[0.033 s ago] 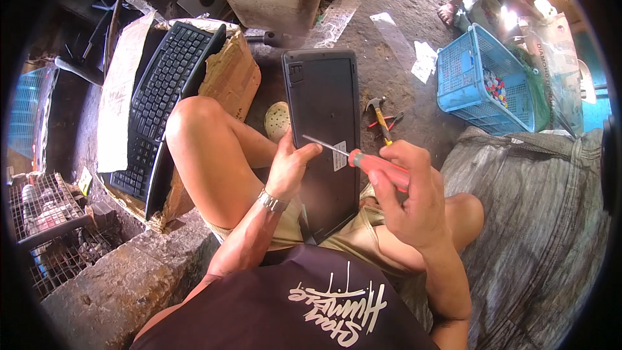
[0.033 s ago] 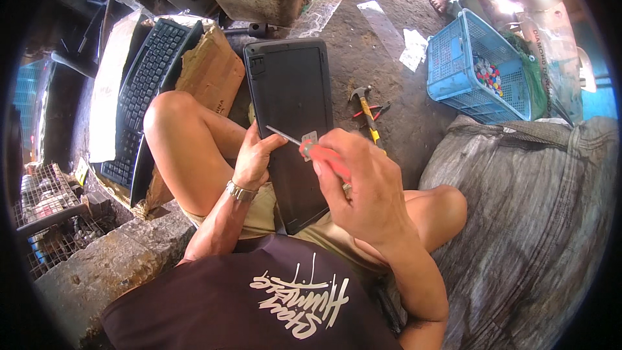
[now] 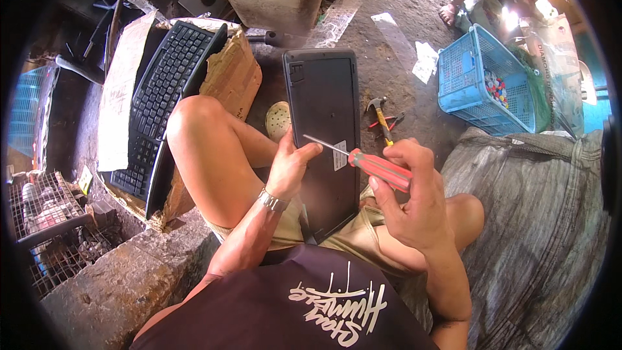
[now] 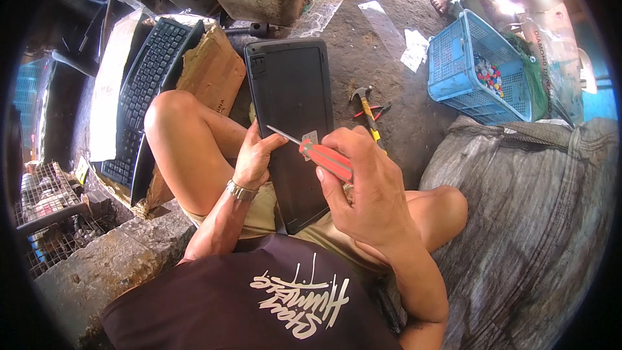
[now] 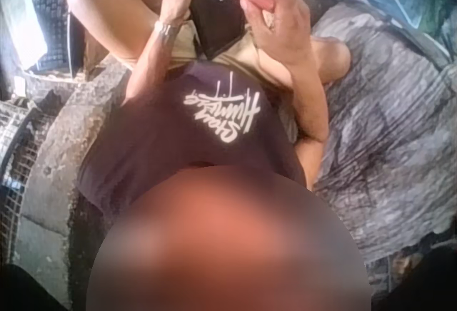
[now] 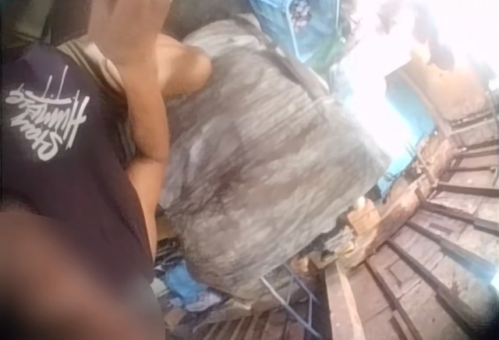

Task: The person sits on the floor and uses a screwdriver to remove screws from the back of a black electronic device. They rotate the device to access different screw locations and continue unscrewing throughout the clip.

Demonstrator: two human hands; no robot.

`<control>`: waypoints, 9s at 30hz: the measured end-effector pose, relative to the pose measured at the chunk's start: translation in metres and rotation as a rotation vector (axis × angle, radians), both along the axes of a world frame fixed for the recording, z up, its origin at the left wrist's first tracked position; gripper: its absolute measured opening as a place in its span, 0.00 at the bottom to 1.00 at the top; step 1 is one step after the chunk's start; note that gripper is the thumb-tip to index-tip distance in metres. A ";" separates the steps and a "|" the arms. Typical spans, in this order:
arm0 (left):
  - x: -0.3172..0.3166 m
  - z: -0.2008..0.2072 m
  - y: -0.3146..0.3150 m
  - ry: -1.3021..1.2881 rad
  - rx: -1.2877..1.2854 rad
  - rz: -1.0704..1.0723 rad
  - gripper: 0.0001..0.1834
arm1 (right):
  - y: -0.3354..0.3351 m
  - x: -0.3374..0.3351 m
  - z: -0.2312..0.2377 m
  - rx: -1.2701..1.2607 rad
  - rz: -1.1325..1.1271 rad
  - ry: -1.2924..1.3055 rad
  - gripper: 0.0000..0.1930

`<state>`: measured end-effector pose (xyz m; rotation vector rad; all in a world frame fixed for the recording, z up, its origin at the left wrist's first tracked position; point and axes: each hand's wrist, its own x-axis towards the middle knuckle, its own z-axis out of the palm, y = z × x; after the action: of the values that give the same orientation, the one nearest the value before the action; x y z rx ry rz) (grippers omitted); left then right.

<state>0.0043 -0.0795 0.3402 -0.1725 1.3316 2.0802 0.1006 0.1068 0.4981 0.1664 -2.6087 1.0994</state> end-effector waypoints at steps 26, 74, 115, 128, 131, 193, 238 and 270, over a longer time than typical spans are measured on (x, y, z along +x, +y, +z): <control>-0.003 -0.002 0.004 0.050 -0.050 -0.046 0.32 | 0.002 0.000 0.002 -0.012 -0.037 -0.044 0.16; -0.005 -0.002 0.004 0.077 -0.014 -0.029 0.31 | 0.008 0.012 0.001 -0.096 -0.124 -0.133 0.20; -0.002 -0.011 0.057 0.623 -0.667 -0.290 0.33 | 0.010 0.019 -0.094 0.139 -0.362 -0.230 0.23; -0.027 0.087 0.007 0.257 0.316 -0.051 0.27 | 0.001 0.076 -0.101 -1.134 -0.566 -0.038 0.17; -0.051 0.093 0.011 0.182 0.203 0.044 0.21 | 0.000 0.084 -0.092 -1.158 -0.603 -0.011 0.16; -0.053 0.017 0.020 0.465 -0.271 -0.143 0.34 | -0.030 0.047 -0.057 -0.455 -0.364 -0.280 0.18; -0.037 0.015 0.035 0.616 -0.341 -0.167 0.31 | 0.010 0.017 -0.064 -0.800 -0.191 -0.658 0.21; -0.049 0.005 0.037 0.562 -0.340 -0.102 0.31 | 0.020 -0.004 -0.071 -0.558 -0.050 -0.598 0.22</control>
<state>-0.0443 -0.0423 0.3451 0.3575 1.9774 1.8685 0.0964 0.1271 0.4276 -0.4081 -2.6043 2.0530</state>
